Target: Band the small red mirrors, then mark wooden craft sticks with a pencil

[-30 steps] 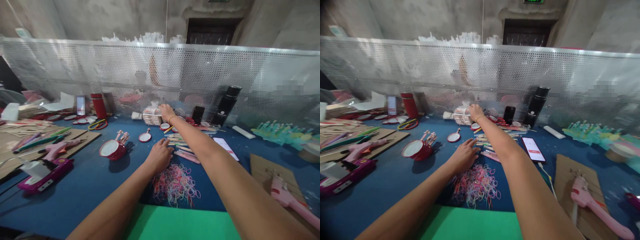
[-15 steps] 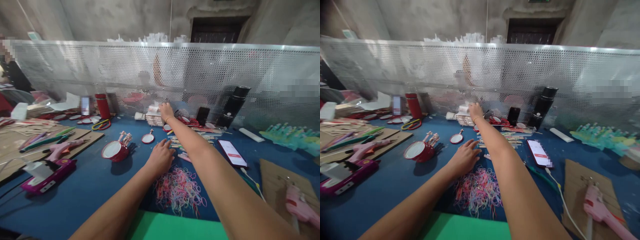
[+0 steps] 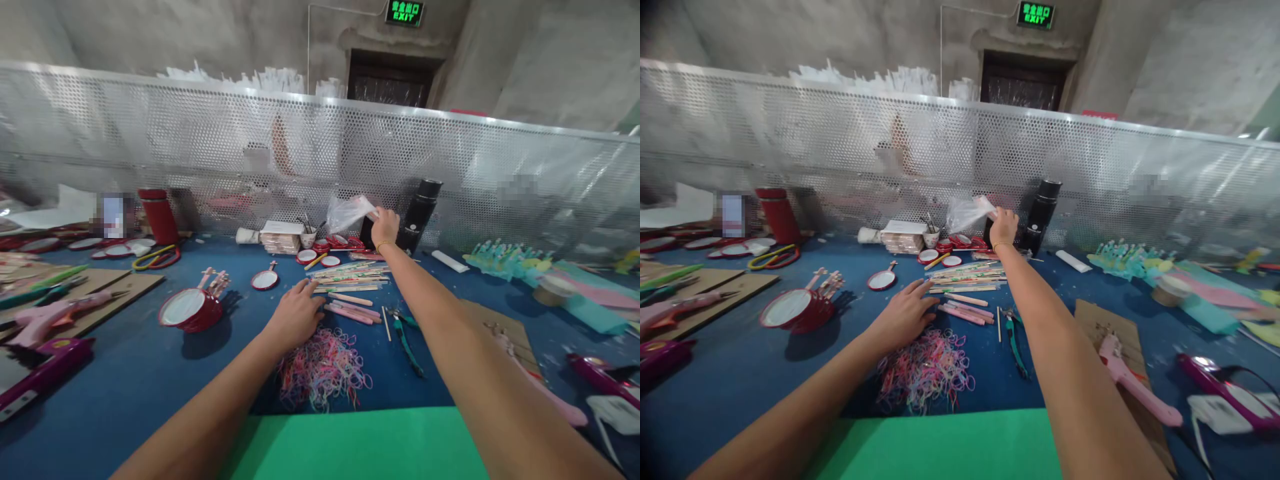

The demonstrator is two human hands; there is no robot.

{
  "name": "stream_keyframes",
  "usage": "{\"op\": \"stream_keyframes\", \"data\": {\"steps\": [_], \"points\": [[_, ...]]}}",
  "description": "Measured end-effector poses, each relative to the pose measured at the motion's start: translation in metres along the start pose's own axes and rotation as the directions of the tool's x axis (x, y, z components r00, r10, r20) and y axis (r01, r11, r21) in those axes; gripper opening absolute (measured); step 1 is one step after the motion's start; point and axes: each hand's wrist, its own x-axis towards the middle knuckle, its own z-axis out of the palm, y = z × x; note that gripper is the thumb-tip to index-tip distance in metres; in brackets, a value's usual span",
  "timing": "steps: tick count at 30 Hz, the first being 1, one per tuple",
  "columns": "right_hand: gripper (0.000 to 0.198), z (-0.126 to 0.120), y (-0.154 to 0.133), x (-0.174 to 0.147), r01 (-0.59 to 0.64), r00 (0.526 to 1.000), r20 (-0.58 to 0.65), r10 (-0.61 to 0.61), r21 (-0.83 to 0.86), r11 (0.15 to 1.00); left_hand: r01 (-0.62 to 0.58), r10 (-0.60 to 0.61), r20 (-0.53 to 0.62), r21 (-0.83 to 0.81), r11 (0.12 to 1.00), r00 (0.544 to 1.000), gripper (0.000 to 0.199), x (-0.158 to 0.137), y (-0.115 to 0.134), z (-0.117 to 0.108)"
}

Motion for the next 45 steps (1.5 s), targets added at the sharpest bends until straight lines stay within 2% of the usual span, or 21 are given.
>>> {"op": "stream_keyframes", "data": {"steps": [2,7,10,14,17,21,26,28,31,33,39,45], "points": [[0.047,0.003,0.008,0.000,-0.017,1.000,0.014,0.018,-0.029,0.999,-0.012,0.012,0.002,-0.004,1.000,1.000,0.028,0.000,0.001,0.000],[0.047,0.024,-0.003,0.000,0.142,0.979,0.161,-0.124,-0.102,0.985,-0.015,0.014,0.029,0.009,1.000,0.999,0.029,-0.002,0.000,-0.001],[0.043,0.041,-0.012,-0.002,0.182,0.964,0.210,-0.160,-0.089,0.979,-0.025,0.024,0.056,0.019,0.999,0.998,0.030,-0.004,-0.002,-0.001],[0.045,0.057,-0.012,-0.006,0.188,0.959,0.229,-0.164,-0.086,0.978,-0.020,0.019,0.075,0.003,1.000,0.997,0.031,-0.004,-0.001,-0.001],[0.047,0.060,-0.004,-0.008,0.178,0.963,0.216,-0.159,-0.075,0.981,-0.014,0.015,0.086,-0.007,1.000,0.996,0.031,-0.003,0.000,-0.001],[0.044,0.048,0.016,-0.005,0.111,0.987,0.120,-0.105,-0.044,0.993,-0.021,0.021,0.098,-0.003,1.000,0.995,0.032,-0.003,0.001,0.000],[0.034,0.012,0.043,0.002,0.029,0.999,0.025,-0.028,-0.029,0.999,0.016,-0.018,0.070,0.024,1.000,0.997,0.040,0.000,0.002,-0.003],[0.032,-0.002,0.047,0.004,-0.066,0.997,0.028,0.068,-0.054,0.996,0.036,-0.037,0.062,0.030,0.999,0.997,0.043,0.001,0.002,-0.004],[0.041,-0.014,0.047,0.001,-0.231,0.970,0.049,0.237,-0.104,0.968,0.043,-0.045,0.064,0.030,0.999,0.997,0.045,0.002,0.001,-0.004],[0.042,-0.015,0.046,-0.006,-0.274,0.953,0.095,0.289,-0.141,0.951,0.044,-0.046,0.065,0.031,0.999,0.997,0.043,0.003,-0.001,-0.004],[0.053,0.000,0.044,-0.023,-0.260,0.908,0.280,0.312,-0.208,0.943,0.028,-0.031,0.088,0.035,0.999,0.996,0.038,0.001,0.000,-0.006],[0.035,0.022,0.033,0.000,-0.234,0.855,0.392,0.340,-0.293,0.927,0.015,-0.019,0.095,0.042,0.999,0.995,0.035,-0.001,-0.002,-0.005]]}}
